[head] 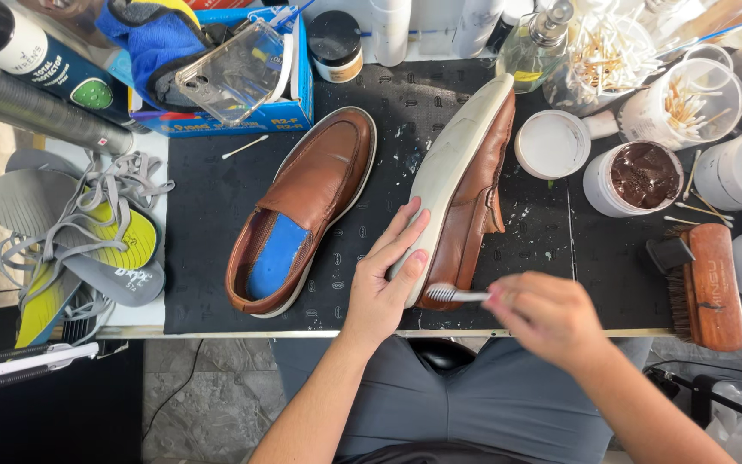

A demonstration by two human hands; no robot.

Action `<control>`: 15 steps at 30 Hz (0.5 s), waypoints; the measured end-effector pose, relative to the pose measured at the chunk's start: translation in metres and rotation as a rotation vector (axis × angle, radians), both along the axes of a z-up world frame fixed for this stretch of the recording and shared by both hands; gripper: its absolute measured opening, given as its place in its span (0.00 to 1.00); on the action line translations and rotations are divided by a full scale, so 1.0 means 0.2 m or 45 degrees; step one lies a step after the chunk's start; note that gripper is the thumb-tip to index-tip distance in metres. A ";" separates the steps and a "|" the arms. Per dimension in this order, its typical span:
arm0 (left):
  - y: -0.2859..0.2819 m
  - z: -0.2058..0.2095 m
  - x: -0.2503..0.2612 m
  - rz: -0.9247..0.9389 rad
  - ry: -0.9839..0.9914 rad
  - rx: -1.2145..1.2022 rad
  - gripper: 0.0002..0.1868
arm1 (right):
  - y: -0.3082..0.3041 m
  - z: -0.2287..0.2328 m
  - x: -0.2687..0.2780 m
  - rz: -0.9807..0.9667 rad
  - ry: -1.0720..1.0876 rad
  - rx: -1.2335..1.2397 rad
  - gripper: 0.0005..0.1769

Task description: The person cleans a brown leather loafer using a toothbrush and cotton swabs. They scrub the white midsole and crevices, then use cotton swabs to clean the edges and interior seams of the shoe.

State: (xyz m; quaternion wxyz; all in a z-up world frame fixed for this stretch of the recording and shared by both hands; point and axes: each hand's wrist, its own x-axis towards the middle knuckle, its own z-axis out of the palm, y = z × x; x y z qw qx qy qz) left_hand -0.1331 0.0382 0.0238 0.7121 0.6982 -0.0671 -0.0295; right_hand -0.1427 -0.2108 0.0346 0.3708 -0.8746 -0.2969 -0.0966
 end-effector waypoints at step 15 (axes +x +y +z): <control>-0.01 -0.01 -0.01 -0.007 0.003 -0.037 0.24 | 0.02 0.05 -0.02 -0.056 -0.001 -0.046 0.08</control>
